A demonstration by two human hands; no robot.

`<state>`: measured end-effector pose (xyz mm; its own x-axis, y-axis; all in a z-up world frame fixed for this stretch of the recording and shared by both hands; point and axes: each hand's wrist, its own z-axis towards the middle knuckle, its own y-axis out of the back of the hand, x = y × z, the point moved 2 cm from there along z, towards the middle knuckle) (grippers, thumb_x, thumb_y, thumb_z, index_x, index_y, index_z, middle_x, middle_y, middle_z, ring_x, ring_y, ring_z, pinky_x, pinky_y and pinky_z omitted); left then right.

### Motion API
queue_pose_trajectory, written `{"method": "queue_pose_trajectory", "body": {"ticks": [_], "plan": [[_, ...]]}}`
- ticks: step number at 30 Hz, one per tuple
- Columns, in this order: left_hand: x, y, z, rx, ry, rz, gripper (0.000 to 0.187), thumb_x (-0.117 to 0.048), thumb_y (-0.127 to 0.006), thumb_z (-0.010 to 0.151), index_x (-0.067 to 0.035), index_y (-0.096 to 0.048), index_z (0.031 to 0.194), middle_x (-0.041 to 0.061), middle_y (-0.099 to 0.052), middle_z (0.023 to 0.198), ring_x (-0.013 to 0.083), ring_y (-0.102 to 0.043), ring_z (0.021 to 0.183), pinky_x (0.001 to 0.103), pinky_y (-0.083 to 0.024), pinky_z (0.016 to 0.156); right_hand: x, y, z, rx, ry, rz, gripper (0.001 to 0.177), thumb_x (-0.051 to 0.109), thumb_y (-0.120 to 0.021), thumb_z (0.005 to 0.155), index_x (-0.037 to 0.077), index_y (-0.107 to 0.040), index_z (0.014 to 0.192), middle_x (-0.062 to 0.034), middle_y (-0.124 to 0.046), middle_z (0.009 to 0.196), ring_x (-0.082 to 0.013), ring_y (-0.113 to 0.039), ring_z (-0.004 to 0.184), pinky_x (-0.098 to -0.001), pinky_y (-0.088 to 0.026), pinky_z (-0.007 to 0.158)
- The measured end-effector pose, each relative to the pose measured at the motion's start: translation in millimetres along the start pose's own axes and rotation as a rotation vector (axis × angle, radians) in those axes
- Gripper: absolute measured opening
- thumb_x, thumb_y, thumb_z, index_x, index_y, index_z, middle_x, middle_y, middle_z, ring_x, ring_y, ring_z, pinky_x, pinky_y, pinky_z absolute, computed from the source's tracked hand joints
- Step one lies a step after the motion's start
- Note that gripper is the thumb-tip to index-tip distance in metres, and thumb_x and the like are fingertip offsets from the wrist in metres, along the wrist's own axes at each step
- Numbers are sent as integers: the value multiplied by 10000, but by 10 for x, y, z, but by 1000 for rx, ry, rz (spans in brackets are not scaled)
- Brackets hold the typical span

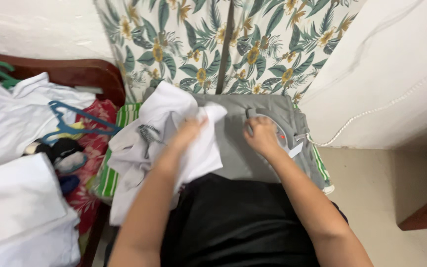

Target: The person irons a white shirt on a small ironing board, smoothing the fabric and adjusting the garment. They then place the shirt on a hanger and continue ironing another white shirt, repeatedly smoothing and repositioning the fabric.

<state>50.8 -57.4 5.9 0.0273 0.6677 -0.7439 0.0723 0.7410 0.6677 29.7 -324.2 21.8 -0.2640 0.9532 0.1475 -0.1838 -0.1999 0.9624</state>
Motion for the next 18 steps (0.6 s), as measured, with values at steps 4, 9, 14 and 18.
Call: {"method": "queue_pose_trajectory", "body": {"ticks": [4, 9, 14, 18], "plan": [[-427, 1151, -127, 166, 102, -1000, 573, -445, -613, 1000, 61, -648, 1268, 152, -742, 1132, 262, -677, 986, 407, -563, 847, 465, 142, -52, 346, 190, 732, 760, 543, -733, 894, 64, -525, 1446, -217, -505, 1486, -376, -482, 1405, -493, -413, 1155], [-1249, 2010, -766, 83, -85, -1040, 562, -419, -602, 978, 24, -617, 1325, 143, -731, 1236, 262, -717, 1132, 394, -576, 963, 1150, 559, 43, 269, 168, 1302, 1180, 545, -819, 754, 43, -136, 1575, -221, -403, 1513, -377, -428, 1411, -514, -411, 1120], [-1580, 2277, -1241, 230, -573, -1390, 623, -399, -604, 1060, 1, -458, 1514, 127, -569, 1489, 252, -575, 1373, 421, -473, 1202, 1347, 1030, 236, 391, 4, 1620, 695, 333, -801, 814, -1, -528, 1358, -171, -675, 1279, -313, -647, 1222, -464, -541, 1023], [-1608, 2004, -1590, 457, -764, -1574, 770, -578, -545, 941, -10, -484, 1458, 133, -595, 1431, 269, -593, 1322, 435, -487, 1142, 1073, 1571, 355, 177, 31, 1444, 302, 189, -737, 915, 30, -687, 1167, -108, -759, 1001, -229, -707, 915, -379, -592, 832]]}}
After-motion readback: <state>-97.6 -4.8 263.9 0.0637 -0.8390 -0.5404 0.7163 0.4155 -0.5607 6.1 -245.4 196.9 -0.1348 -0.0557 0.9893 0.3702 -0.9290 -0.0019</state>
